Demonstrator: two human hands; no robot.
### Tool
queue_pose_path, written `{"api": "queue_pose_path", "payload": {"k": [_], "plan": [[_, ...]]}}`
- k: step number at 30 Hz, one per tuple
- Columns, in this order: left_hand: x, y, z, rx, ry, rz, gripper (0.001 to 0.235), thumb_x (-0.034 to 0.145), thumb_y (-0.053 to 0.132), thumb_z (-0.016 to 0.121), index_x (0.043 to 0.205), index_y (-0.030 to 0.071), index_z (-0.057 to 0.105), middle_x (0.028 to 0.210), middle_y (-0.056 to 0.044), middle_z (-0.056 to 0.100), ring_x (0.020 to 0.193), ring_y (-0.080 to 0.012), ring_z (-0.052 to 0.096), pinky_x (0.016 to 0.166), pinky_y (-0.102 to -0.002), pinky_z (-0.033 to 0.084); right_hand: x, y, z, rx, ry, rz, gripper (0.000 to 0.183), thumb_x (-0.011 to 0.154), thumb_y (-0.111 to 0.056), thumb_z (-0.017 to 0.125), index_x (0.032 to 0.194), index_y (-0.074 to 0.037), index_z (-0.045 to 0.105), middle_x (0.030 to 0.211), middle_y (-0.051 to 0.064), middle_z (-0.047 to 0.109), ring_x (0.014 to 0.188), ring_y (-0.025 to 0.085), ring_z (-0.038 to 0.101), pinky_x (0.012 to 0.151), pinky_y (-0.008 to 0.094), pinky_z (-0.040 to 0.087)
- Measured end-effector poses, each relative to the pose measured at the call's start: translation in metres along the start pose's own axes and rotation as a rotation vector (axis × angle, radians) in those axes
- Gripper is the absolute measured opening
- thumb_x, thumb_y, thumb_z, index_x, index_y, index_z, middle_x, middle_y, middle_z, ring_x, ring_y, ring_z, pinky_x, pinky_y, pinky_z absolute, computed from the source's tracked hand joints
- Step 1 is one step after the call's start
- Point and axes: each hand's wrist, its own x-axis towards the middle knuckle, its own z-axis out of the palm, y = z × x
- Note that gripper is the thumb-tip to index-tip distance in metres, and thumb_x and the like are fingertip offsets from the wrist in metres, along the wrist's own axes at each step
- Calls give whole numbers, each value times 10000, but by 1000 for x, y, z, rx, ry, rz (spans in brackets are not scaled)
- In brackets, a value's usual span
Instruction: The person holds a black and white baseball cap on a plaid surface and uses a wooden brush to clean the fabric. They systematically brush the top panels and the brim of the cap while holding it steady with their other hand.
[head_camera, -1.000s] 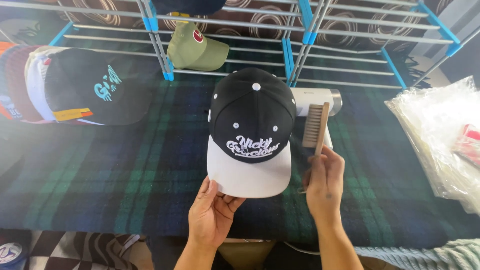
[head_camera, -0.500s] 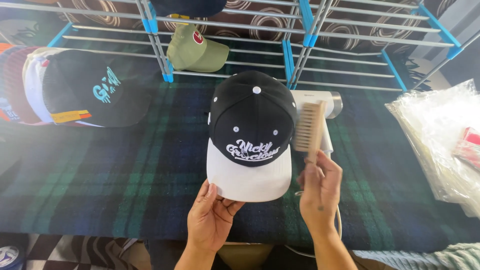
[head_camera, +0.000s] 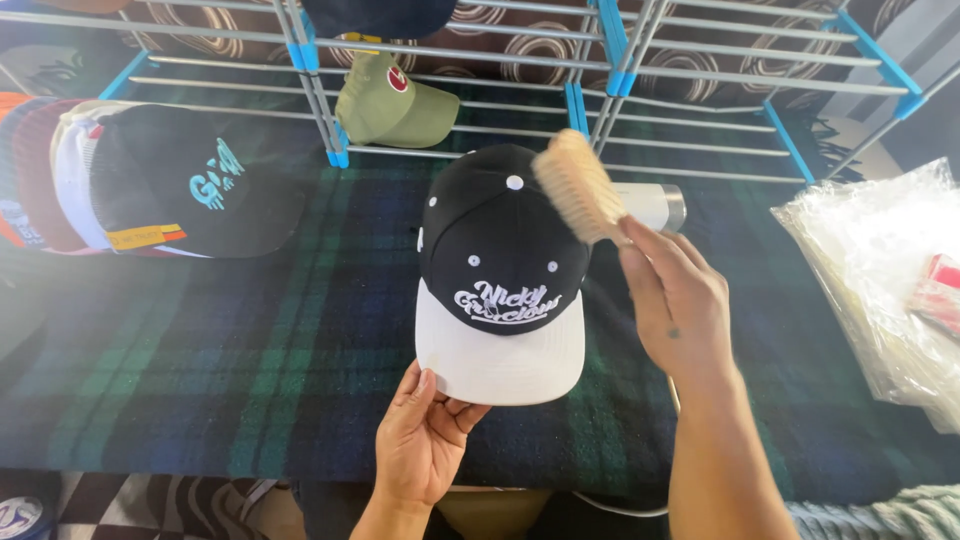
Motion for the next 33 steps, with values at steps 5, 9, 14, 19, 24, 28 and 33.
{"api": "queue_pose_path", "payload": {"k": [5,9,14,19,24,28,33], "plan": [[-3,1,2,7,4,7,436,1012,132,477,1435,34,520,1359,-202,666,1095,-369,679,861,-528,580,77,-32,-22,-226,-375,601,414,1036,-336,500,1411,-282,666,1214,17,737,982,181,639,834,366,482],[1,-1,-5,-5,-18,6,409,1023,137,477,1415,30,520,1322,-206,679,1018,-343,696,846,-520,594,83,8,-21,-558,-718,556,548,954,-62,377,1329,-272,717,1301,73,698,1079,317,664,821,450,525],[1,0,-3,9,-6,16,421,1025,144,482,1427,24,523,1261,-202,696,907,-285,700,845,-516,599,61,-25,-8,201,-175,670,301,1033,-233,578,1305,-214,706,911,16,663,563,126,530,539,269,455],[3,-4,-6,18,20,37,390,1027,130,483,1397,20,539,1230,-199,684,891,-277,659,873,-543,589,44,68,32,441,-358,824,330,985,-147,518,1279,-184,663,902,156,644,503,233,476,408,296,331],[1,-1,-2,39,54,12,417,1022,136,477,1418,15,527,1274,-205,679,959,-298,665,885,-535,574,40,10,17,158,-254,944,388,982,-385,596,1298,-161,620,928,68,650,508,159,461,421,298,299],[3,-4,-5,29,-21,42,417,1023,140,478,1420,23,519,1287,-203,679,994,-322,686,866,-539,591,35,25,25,291,-286,924,474,984,-456,403,1268,-173,656,913,87,610,545,177,454,432,312,281],[-6,1,10,42,75,17,449,1010,132,462,1442,21,513,1361,-209,652,1127,-371,647,907,-542,553,-13,10,26,171,-275,1008,339,1020,-407,525,1285,-207,594,929,72,561,588,183,455,529,345,356]]}}
